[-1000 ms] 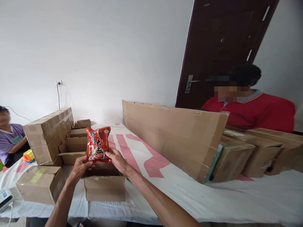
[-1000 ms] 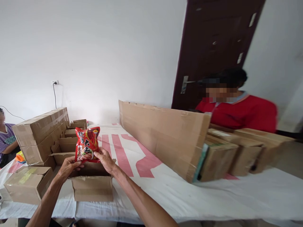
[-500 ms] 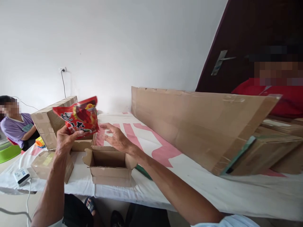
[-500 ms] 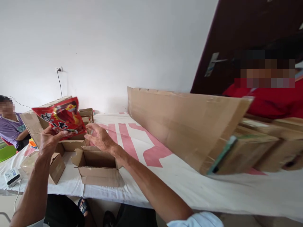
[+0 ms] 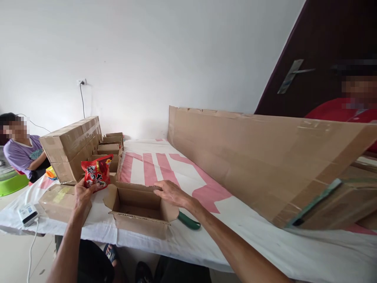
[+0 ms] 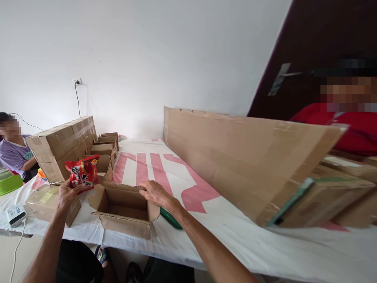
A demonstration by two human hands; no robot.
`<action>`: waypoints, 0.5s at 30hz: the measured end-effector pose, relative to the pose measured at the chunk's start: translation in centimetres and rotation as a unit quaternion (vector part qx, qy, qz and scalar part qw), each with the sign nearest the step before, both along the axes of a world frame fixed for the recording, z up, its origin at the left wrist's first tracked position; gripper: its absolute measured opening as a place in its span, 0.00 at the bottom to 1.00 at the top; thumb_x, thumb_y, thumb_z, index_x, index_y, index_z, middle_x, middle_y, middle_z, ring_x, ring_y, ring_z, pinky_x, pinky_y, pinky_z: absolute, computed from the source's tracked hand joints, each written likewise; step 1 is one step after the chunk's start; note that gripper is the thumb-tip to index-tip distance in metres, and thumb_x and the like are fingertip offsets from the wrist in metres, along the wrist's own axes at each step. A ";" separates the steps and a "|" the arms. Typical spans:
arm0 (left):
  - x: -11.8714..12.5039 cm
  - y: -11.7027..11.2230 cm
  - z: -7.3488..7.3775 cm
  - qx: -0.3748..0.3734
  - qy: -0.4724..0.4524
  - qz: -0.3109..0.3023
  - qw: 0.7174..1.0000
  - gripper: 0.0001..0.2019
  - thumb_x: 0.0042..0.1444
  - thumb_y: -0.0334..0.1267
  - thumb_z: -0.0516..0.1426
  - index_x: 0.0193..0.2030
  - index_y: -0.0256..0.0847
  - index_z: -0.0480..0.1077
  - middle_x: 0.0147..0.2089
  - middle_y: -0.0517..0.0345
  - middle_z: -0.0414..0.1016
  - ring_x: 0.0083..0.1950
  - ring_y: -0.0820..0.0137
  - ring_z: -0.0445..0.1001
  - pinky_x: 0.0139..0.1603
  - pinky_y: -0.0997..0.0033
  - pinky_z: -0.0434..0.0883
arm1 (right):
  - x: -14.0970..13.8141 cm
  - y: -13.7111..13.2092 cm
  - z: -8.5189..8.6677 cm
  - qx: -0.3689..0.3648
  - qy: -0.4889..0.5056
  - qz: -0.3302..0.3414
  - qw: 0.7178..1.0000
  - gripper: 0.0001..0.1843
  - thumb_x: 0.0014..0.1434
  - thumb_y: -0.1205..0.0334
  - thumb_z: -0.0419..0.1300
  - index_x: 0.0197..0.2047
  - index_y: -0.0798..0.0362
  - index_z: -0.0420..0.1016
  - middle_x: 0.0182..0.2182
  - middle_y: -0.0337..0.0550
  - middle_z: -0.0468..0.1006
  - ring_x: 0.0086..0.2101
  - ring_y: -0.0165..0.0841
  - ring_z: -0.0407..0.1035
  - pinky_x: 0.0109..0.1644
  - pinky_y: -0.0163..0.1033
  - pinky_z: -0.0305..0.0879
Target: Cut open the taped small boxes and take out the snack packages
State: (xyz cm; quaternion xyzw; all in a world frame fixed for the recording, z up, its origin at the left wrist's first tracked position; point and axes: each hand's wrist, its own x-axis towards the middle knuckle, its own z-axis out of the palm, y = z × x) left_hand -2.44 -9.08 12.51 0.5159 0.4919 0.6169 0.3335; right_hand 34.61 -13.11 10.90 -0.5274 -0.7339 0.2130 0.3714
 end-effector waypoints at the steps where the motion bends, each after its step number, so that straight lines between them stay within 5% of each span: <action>1: 0.2 0.0 -0.9 -0.017 -0.009 -0.020 1.000 0.26 0.33 0.44 0.78 0.42 0.38 0.83 0.37 0.55 0.88 0.35 0.61 0.83 0.38 0.66 0.80 | 0.2 -0.3 0.1 -0.016 0.015 0.006 1.000 0.13 0.54 0.60 0.62 0.21 0.47 0.65 0.20 0.37 0.68 0.25 0.33 0.58 0.35 0.41 0.52; 4: 0.3 -0.1 -3.0 -0.068 -0.015 -0.064 0.996 0.27 0.33 0.45 0.78 0.42 0.38 0.83 0.36 0.56 0.87 0.36 0.60 0.84 0.40 0.63 0.81 | 1.5 -1.0 0.0 -0.061 0.065 0.011 0.996 0.16 0.55 0.55 0.63 0.21 0.47 0.63 0.20 0.34 0.64 0.25 0.31 0.52 0.32 0.40 0.50; 11: -0.5 1.5 -6.2 -0.118 0.016 -0.081 0.990 0.25 0.28 0.42 0.79 0.35 0.38 0.82 0.30 0.58 0.85 0.32 0.61 0.82 0.38 0.65 0.79 | 5.7 -1.3 -2.1 -0.097 0.218 -0.049 0.970 0.16 0.44 0.48 0.74 0.27 0.49 0.78 0.22 0.37 0.73 0.27 0.34 0.63 0.30 0.37 0.60; 15: -0.7 2.7 -7.4 -0.129 0.007 -0.097 0.987 0.27 0.24 0.41 0.80 0.35 0.36 0.82 0.31 0.55 0.85 0.32 0.61 0.82 0.38 0.65 0.78 | 7.4 -1.1 -3.1 -0.131 0.234 -0.063 0.961 0.20 0.42 0.44 0.75 0.27 0.50 0.78 0.20 0.36 0.72 0.25 0.33 0.63 0.27 0.38 0.62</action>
